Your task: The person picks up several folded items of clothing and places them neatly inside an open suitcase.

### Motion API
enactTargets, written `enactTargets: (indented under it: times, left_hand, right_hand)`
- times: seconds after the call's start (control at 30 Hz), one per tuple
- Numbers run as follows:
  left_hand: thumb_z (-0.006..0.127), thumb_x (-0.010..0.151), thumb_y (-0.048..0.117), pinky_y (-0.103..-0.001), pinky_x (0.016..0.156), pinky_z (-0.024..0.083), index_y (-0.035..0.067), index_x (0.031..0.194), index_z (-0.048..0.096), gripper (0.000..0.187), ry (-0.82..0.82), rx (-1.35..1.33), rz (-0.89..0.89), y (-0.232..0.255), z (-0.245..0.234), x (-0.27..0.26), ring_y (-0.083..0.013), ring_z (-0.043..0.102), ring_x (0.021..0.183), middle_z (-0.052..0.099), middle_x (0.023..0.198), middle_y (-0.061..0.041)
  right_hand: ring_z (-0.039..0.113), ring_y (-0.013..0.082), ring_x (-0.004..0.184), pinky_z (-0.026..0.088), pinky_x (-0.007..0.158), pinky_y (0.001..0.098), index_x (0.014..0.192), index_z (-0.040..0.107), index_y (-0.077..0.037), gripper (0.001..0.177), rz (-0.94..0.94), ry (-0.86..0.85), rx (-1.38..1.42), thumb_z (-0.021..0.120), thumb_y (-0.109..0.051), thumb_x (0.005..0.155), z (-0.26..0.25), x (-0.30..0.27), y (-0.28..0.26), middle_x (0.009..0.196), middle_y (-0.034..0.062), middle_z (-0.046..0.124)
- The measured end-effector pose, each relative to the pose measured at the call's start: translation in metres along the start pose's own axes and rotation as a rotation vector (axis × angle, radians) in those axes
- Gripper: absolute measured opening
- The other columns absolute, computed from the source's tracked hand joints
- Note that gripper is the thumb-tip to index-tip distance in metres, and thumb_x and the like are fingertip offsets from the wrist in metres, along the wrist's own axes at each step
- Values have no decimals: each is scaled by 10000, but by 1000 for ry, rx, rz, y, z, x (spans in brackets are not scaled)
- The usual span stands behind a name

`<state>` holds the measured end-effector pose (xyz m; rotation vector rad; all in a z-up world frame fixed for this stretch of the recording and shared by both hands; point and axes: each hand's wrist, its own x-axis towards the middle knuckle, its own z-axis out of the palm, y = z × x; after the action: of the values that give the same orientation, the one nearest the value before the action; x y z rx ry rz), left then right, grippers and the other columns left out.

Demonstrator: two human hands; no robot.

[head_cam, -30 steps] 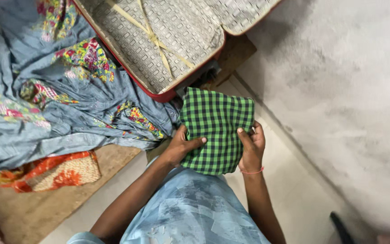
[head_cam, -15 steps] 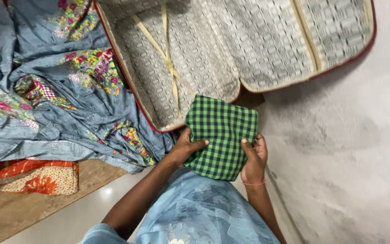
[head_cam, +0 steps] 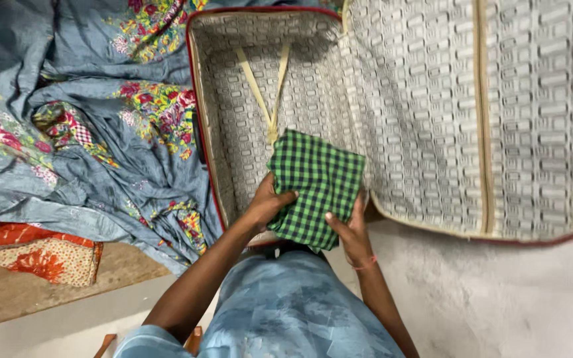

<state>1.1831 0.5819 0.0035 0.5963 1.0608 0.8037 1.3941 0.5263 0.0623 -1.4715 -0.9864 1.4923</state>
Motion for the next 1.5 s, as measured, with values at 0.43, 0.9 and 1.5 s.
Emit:
enactTargets:
  times: [0.43, 0.9, 1.5]
  left_hand:
    - [663, 861, -24, -434, 1059, 539, 11, 1449, 399, 646, 340, 194, -67, 3, -58, 226, -323, 643, 1232, 605, 1401, -189]
    - [694, 838, -90, -440, 1039, 502, 36, 1620, 95, 993, 638, 462, 245, -26, -79, 366, -421, 555, 1283, 452, 1491, -288]
    - [611, 861, -38, -477, 981, 561, 197, 1615, 270, 860, 445, 976, 138, 1, -73, 277, -492, 529, 1307, 307, 1598, -310]
  right_hand:
    - [462, 370, 1449, 456, 1135, 518, 1622, 185, -245, 953, 392, 1, -251, 694, -141, 823, 1, 288, 19, 1670, 123, 291]
    - [233, 497, 1499, 243, 1229, 596, 1578, 323, -79, 870, -419, 52, -1079, 725, -44, 808, 24, 384, 76, 1589, 287, 240]
    - [177, 404, 1542, 198, 1250, 505, 1618, 248, -168, 790, -77, -219, -1170, 638, -253, 936, 13, 434, 75, 1693, 198, 140]
